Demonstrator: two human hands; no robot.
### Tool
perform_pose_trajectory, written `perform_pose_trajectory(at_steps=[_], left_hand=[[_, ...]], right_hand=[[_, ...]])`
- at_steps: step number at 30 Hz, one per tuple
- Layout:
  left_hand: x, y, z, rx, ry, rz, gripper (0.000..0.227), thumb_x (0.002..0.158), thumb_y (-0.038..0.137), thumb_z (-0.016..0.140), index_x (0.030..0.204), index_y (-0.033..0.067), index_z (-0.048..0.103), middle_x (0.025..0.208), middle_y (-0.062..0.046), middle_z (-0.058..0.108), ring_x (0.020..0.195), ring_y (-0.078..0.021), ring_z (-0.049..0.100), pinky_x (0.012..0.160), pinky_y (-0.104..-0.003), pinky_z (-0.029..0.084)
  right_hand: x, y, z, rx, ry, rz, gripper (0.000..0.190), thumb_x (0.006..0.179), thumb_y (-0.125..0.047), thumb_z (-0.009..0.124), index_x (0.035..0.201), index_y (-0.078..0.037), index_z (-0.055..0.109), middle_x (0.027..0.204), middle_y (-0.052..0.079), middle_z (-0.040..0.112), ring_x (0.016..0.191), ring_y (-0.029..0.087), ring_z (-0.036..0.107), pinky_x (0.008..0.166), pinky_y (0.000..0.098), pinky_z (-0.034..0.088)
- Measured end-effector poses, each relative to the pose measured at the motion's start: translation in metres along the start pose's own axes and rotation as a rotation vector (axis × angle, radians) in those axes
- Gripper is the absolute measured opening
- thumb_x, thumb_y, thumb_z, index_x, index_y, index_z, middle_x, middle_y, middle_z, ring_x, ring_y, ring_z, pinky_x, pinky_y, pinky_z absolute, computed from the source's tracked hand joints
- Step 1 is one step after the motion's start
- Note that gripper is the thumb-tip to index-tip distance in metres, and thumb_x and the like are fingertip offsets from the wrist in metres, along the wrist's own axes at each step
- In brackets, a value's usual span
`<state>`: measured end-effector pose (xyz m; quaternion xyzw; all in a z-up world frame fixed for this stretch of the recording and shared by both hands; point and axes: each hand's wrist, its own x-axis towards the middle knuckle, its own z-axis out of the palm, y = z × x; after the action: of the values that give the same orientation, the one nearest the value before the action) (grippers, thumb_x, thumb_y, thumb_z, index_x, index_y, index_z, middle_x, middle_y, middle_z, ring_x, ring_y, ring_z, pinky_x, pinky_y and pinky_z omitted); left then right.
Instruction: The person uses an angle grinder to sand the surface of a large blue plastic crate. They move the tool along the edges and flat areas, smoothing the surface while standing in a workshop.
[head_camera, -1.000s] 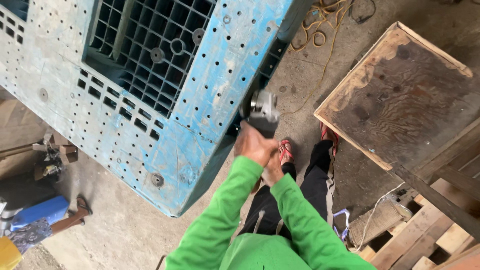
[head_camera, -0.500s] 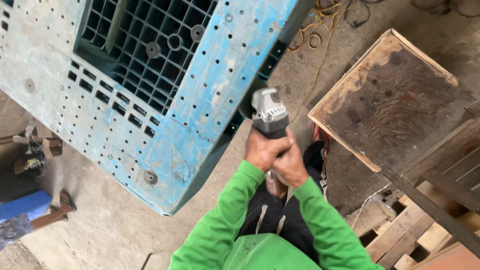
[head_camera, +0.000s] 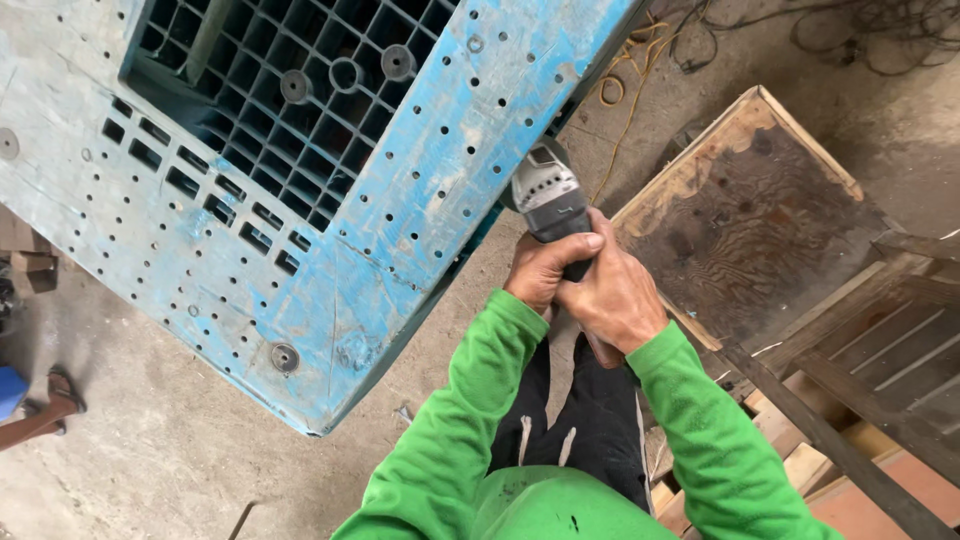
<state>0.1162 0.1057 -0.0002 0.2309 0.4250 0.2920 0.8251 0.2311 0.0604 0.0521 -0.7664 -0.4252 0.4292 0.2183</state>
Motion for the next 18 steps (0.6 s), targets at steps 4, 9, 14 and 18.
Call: perform_pose_trajectory(at_steps=[4, 9, 14, 18], left_hand=[[0.002, 0.017, 0.007, -0.029, 0.082, -0.011, 0.034, 0.077, 0.014, 0.081, 0.107, 0.0025, 0.070, 0.095, -0.007, 0.073, 0.086, -0.0203, 0.071, 0.082, -0.037, 0.060], [-0.005, 0.013, 0.014, -0.152, 0.040, -0.016, 0.033, 0.085, 0.014, 0.082, 0.110, -0.0042, 0.069, 0.099, -0.012, 0.071, 0.087, -0.0235, 0.068, 0.083, -0.039, 0.057], [0.013, 0.023, 0.017, -0.133, 0.120, -0.059, 0.031, 0.079, 0.012, 0.080, 0.105, 0.0000, 0.069, 0.094, -0.010, 0.072, 0.082, -0.0226, 0.071, 0.079, -0.040, 0.060], [0.002, 0.001, 0.009, -0.119, 0.084, -0.027, 0.029, 0.081, 0.013, 0.079, 0.105, -0.0019, 0.071, 0.095, -0.011, 0.073, 0.082, -0.0223, 0.071, 0.079, -0.040, 0.060]], right_hand=[[0.007, -0.024, -0.017, -0.090, -0.099, 0.013, 0.093, 0.072, -0.036, 0.070, 0.154, -0.010, 0.035, 0.104, 0.030, 0.071, 0.099, 0.050, 0.069, 0.087, 0.0534, 0.053], [0.012, -0.035, -0.029, -0.152, -0.172, 0.039, 0.097, 0.072, -0.037, 0.070, 0.156, -0.008, 0.030, 0.100, 0.032, 0.071, 0.098, 0.050, 0.069, 0.087, 0.0530, 0.053], [0.022, -0.041, -0.039, -0.106, -0.132, -0.108, 0.094, 0.070, -0.034, 0.071, 0.152, -0.006, 0.034, 0.102, 0.032, 0.070, 0.097, 0.051, 0.068, 0.083, 0.0527, 0.054], [0.016, -0.019, -0.028, -0.069, -0.165, 0.003, 0.092, 0.072, -0.036, 0.070, 0.152, -0.009, 0.035, 0.096, 0.031, 0.072, 0.095, 0.050, 0.070, 0.083, 0.0523, 0.054]])
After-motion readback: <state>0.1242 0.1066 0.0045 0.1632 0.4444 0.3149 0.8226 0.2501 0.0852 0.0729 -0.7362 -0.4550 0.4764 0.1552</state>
